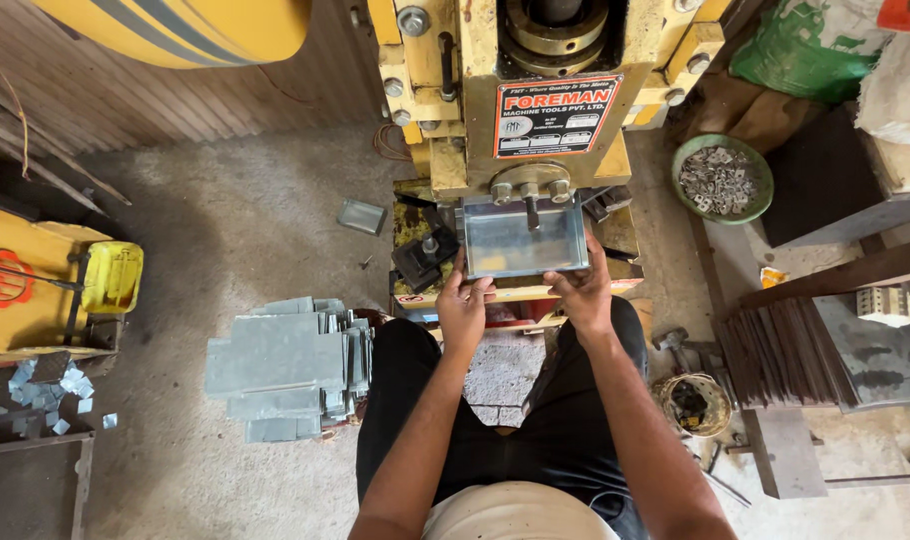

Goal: The person bends and shapes metal sheets using a industrial press machine to form small rectangular boxes.

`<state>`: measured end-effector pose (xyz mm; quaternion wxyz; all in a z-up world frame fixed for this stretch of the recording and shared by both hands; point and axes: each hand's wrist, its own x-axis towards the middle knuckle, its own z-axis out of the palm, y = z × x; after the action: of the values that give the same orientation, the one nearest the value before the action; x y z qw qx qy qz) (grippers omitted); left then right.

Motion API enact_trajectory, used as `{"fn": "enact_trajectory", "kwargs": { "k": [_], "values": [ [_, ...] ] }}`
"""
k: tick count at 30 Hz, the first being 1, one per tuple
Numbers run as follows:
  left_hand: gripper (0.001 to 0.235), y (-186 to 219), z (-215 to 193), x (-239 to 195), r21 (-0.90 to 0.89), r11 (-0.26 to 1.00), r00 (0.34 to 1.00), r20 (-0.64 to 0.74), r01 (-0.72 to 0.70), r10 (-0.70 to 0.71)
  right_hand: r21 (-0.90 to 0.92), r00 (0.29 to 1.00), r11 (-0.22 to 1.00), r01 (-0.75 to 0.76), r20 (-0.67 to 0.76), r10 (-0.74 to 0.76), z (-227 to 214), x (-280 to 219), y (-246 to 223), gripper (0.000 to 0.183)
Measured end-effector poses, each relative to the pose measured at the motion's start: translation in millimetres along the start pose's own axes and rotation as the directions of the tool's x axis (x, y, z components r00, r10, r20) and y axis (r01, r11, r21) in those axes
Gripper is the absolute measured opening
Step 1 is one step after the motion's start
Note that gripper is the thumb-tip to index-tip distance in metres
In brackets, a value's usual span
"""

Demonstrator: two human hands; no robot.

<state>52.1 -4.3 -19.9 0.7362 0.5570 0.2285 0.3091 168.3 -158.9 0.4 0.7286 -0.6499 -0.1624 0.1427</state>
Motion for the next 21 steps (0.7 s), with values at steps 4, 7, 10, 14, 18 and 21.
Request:
{"fn": "enact_trajectory", "kwargs": {
  "k": [4,7,10,14,18,21],
  "values": [
    [0.064,0,2,-4,0.065,0.998,0.999,-0.029,-0.025,0.027,0.000,1.000,1.000,0.015,0.003,-0.015,-2,-1,4,0.084],
    [0.063,2,2,-1,0.068,0.998,0.999,-0.037,0.002,0.001,-0.027,0.999,0.999,-0.034,-0.029,0.033,0,3,4,0.085],
    [0.065,0,0,-1,0.067,0.998,0.998,-0.059,0.000,0.004,-0.066,0.998,0.996,-0.066,-0.021,0.064,-2,3,6,0.087],
    [0.058,-4,0,-6,0.081,0.996,0.997,-0.080,0.020,-0.014,0.022,0.998,0.998,-0.062,0.002,0.062,-9,-1,4,0.095],
    [0.072,17,1,14,0.019,0.996,0.994,0.067,-0.088,0.086,0.143,0.999,0.990,0.009,0.043,-0.016,13,25,-9,0.105],
    [0.074,17,6,-8,0.035,0.998,0.989,0.135,-0.061,0.055,0.013,0.995,0.997,0.072,0.066,-0.073,-7,1,-10,0.080]
  ]
}}
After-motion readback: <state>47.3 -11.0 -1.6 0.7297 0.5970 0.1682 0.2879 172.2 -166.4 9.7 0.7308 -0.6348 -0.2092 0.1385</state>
